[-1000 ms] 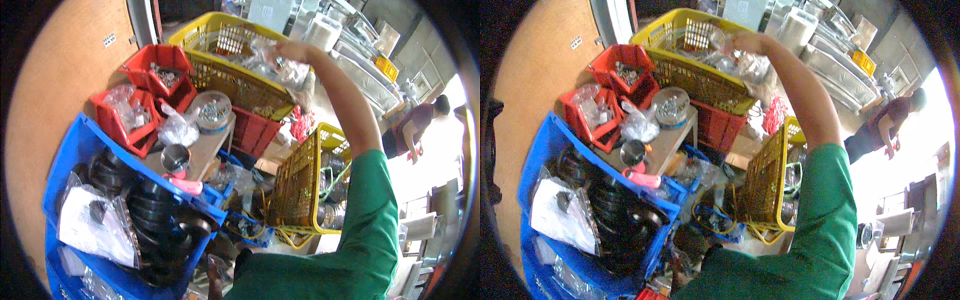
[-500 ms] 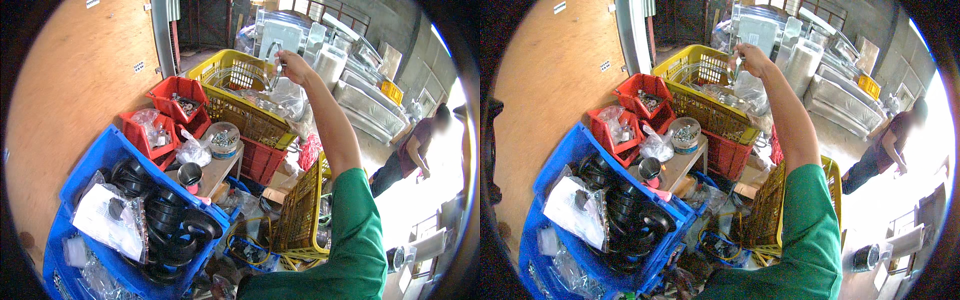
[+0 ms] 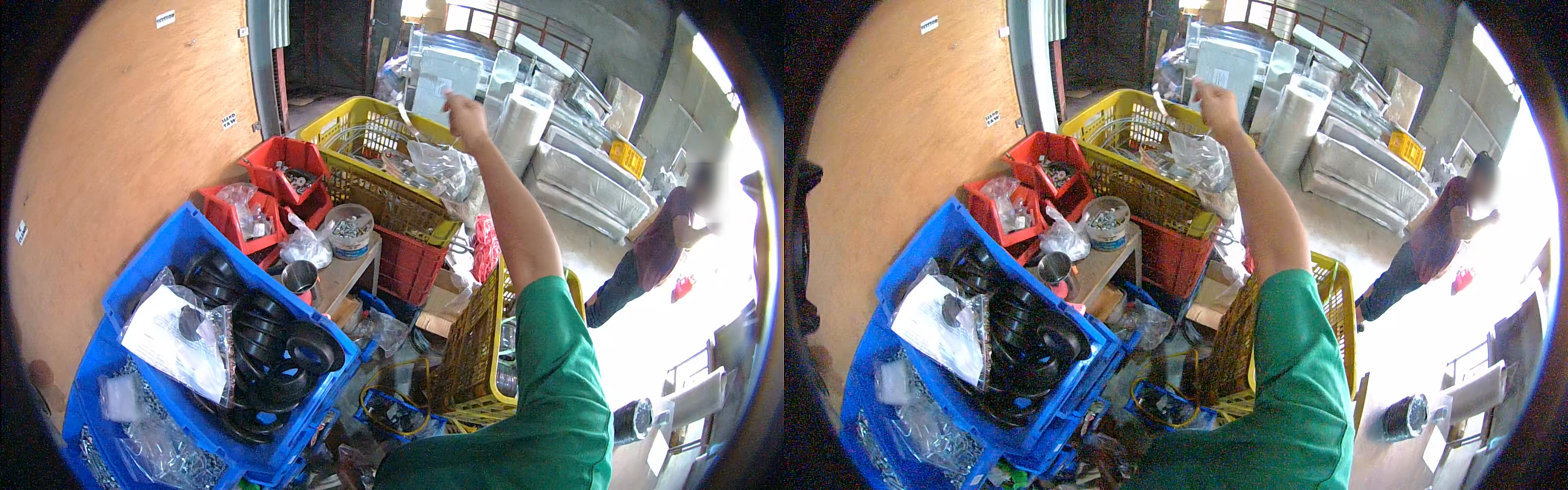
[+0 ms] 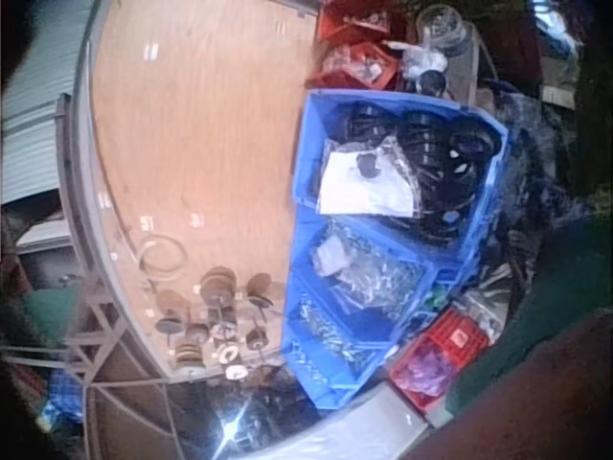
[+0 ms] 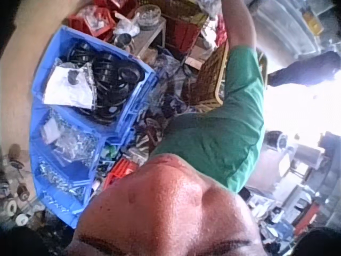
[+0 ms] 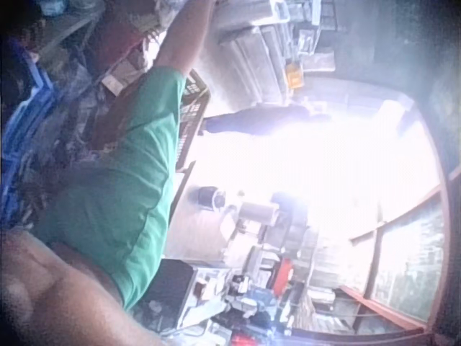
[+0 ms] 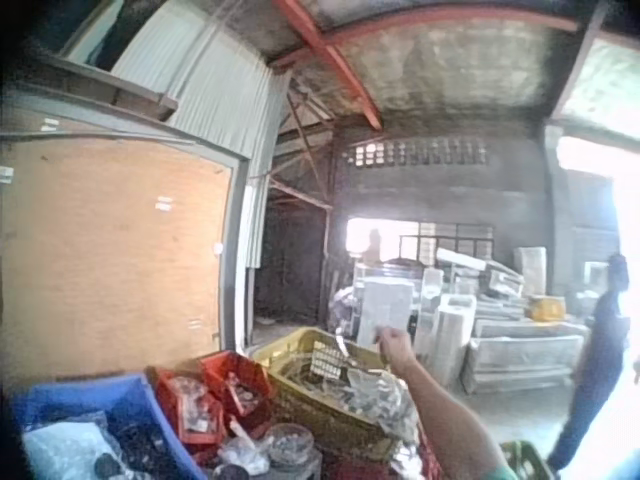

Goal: The person sorts small metal fasteners from blue bins into clear plastic bags, then moves to a table to coil a long metal cable and place it on a stainless steel surface. The person handles fasteners, plastic bags, and a metal cable throughout the sequence.

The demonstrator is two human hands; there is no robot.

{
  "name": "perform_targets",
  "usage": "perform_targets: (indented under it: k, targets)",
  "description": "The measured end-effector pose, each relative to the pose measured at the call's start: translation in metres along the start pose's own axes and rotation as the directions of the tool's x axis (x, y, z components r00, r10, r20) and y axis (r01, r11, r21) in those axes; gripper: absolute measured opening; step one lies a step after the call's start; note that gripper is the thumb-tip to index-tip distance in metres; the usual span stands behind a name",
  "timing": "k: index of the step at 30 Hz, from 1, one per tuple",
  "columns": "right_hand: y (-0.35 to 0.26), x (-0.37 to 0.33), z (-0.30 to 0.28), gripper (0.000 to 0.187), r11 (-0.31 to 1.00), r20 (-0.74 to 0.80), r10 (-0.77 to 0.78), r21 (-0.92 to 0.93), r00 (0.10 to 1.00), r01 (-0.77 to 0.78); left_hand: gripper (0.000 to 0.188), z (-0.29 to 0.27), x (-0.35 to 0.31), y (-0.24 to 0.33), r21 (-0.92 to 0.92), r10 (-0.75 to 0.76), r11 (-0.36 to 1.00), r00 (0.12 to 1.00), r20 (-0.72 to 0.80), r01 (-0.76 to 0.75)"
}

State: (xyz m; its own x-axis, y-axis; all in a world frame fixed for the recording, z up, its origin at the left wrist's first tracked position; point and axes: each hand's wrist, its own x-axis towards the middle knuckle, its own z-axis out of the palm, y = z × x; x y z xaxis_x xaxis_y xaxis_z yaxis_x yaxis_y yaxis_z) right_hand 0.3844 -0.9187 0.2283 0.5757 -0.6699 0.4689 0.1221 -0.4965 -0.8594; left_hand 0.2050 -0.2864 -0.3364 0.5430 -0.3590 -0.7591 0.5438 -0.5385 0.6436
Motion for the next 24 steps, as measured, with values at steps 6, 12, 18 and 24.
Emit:
perform_targets:
  k: [6,12,18,24]
  targets:
    - [0.065,-0.041,0.037,0.056,0.371,0.431,-0.249,-0.785,0.867,0.496,0.032,-0.005,-0.016,-0.028,0.085,-0.011,0.996,1.000,-0.005,0.011]
    - [0.062,-0.077,0.037,0.054,0.574,0.581,0.054,-0.684,0.812,0.451,0.032,-0.018,-0.030,-0.053,0.138,-0.031,0.990,0.999,-0.029,0.035]
    - [0.079,-0.048,0.022,0.052,0.812,0.409,-0.013,-0.529,0.912,0.249,0.032,-0.022,-0.030,-0.057,0.194,-0.019,0.981,1.000,-0.012,0.021]
    - [0.076,-0.016,-0.004,0.028,0.952,0.036,0.136,0.271,0.990,-0.141,0.032,-0.019,-0.022,-0.060,0.226,-0.006,0.974,1.000,-0.006,0.007]
